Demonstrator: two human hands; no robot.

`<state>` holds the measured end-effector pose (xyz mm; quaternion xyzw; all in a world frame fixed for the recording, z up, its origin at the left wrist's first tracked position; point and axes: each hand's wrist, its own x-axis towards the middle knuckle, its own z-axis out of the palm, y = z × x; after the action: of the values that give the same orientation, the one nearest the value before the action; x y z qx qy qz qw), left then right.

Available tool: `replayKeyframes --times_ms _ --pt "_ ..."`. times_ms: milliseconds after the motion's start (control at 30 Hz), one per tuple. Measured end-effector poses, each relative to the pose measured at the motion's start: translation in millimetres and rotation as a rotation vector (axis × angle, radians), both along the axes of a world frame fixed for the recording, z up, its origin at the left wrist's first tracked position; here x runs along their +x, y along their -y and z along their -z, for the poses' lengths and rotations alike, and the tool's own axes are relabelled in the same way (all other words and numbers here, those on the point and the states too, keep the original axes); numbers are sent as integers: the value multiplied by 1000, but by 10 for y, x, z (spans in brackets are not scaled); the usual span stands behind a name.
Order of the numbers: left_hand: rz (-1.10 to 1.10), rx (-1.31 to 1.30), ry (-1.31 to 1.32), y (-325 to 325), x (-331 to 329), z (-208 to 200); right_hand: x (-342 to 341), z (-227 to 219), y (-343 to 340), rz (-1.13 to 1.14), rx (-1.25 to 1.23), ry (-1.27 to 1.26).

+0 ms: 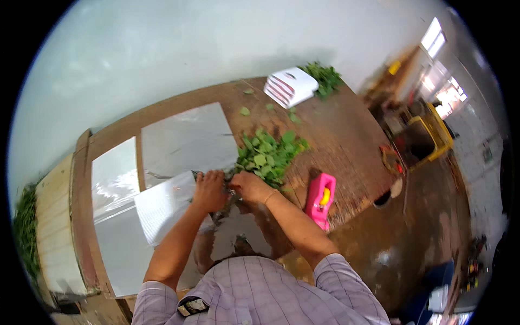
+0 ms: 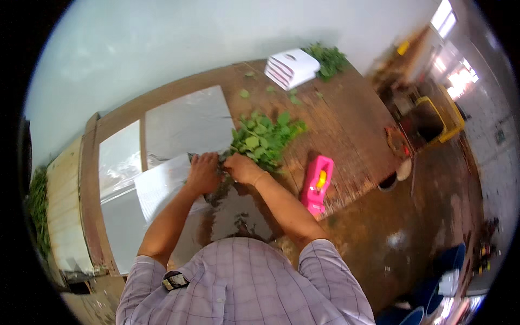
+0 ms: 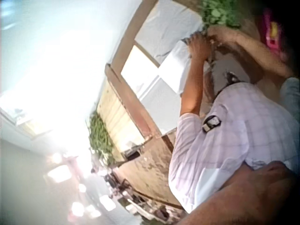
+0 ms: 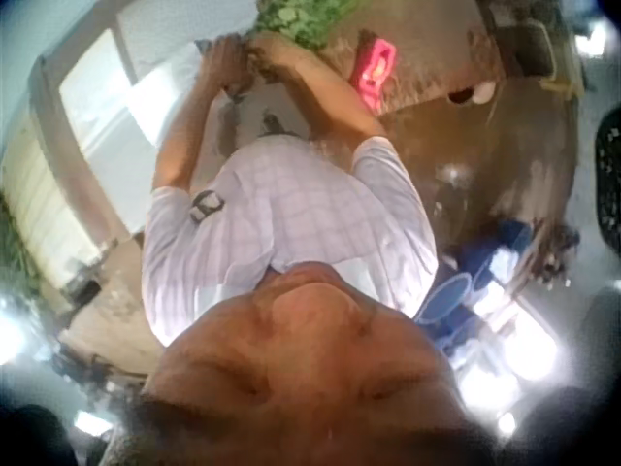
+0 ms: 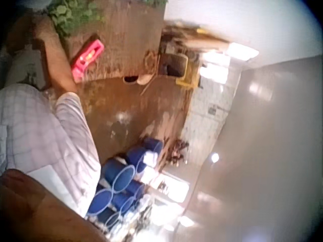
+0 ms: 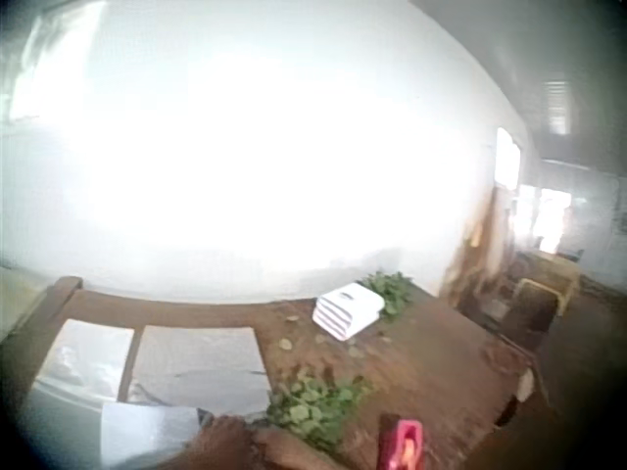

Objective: The person wraps leafy green vegetables in clear plastic film using a yellow tape dispenser, then places the wrapped bundle into a white styrofoam container with pink rose-shaped inserts. The person repeats the wrapping process with another bundle and places it into a second container.

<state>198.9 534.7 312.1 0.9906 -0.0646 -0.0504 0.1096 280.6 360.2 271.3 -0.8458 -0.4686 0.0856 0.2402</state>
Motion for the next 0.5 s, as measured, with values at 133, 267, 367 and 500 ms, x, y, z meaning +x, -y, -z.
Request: replayKeyframes --times_ms 133,267,367,500 --pt "1 11 53 -124 -82 166 -551 -154 856 765 765 -75" --pt "15 22 125 -128 -70 223 -1095 -182 2350 1411 1023 -326" --pt "27 21 35 -86 -23 137 -1335 -297 2348 1488 968 -727" --pt "25 31 42 -47 -19 96 -1359 165 2301 1322 659 -387"
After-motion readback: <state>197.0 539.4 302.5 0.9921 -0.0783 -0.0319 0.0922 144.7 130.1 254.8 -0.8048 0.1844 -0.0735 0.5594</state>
